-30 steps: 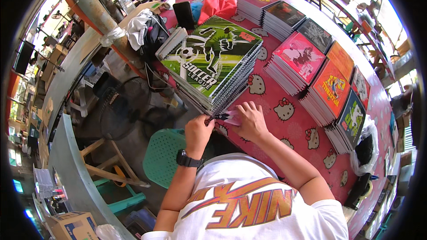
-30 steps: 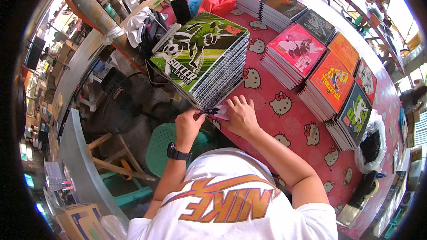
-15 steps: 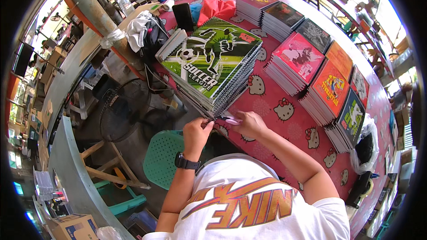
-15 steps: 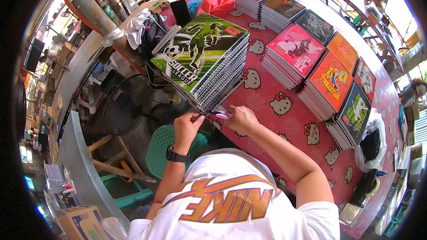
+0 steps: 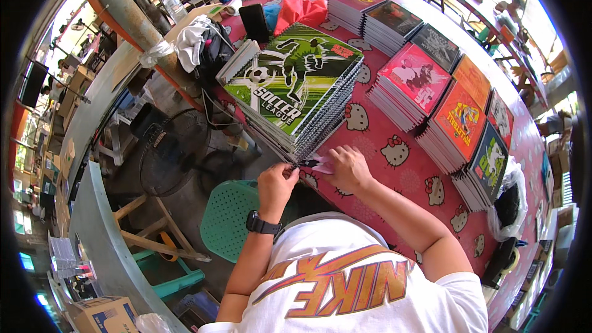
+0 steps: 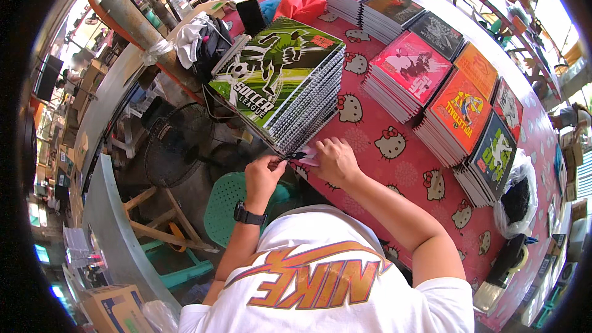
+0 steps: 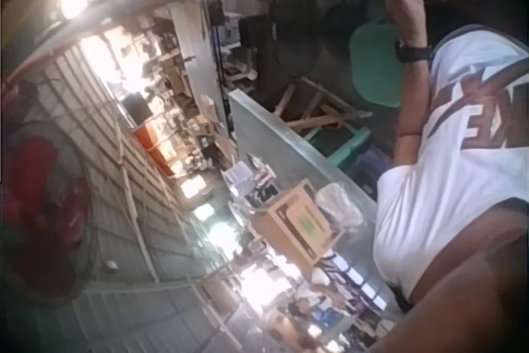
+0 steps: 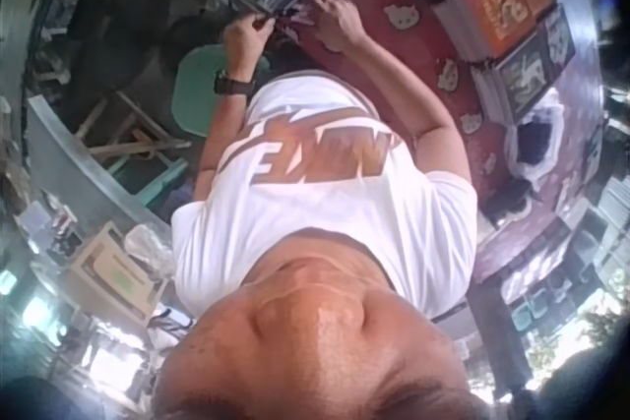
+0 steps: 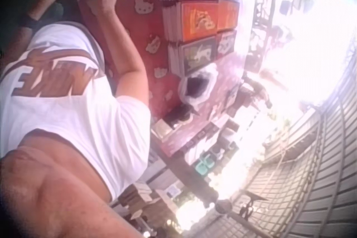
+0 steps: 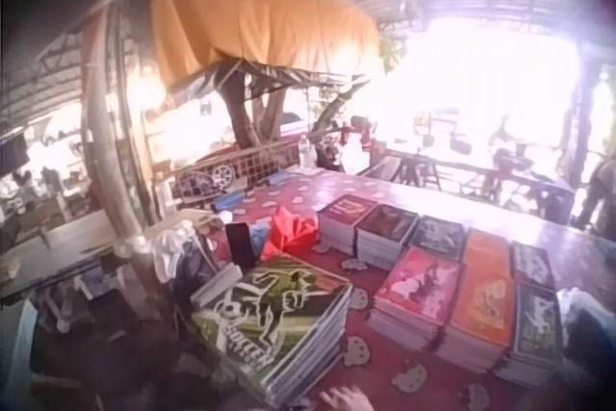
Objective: The person organizes and stacks various sports-themed notebooks on a table, using a small pink tool to adjust the spiral bindings and moving items between stacks.
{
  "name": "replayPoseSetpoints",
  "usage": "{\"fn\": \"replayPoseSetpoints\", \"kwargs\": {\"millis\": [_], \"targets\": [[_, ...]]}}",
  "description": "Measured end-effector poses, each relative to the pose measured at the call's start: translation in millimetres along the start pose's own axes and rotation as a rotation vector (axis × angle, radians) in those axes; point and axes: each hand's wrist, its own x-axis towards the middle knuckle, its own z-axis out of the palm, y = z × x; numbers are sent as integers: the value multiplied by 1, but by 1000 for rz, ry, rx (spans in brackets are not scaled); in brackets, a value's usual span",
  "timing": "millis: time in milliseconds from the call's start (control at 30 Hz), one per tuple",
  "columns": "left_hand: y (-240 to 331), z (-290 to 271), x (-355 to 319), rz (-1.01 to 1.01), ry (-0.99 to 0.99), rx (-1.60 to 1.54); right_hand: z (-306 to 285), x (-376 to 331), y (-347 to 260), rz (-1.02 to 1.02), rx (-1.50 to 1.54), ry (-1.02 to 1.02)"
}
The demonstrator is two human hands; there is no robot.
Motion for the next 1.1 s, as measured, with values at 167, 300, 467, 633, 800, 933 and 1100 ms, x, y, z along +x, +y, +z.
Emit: {"fn": "replayPoseSetpoints", "kwargs": {"millis": [167,300,467,633,800,933,1100], "targets": [[-1,-1,1,6,15,-35,-5,5,-3,176,184,-183],[-5,-4,-3,-141,-10,-184,-4,-5,1,163,170,-153],[-3,-2,-1,-214,-86,-276,7,-11,5,53,-7,82],[-12,5,-1,-99,-79,-156,8,-3,1,40,16,-32],[-7,3,1,-74,-78,-137,2,2,-3,269,235,-303],[-10,1,-1,1,-41,-91,1,-4,-1,79,95,-79],[-8,2,-2,-87,-78,-151,2,-8,-1,19,-64,59]]}}
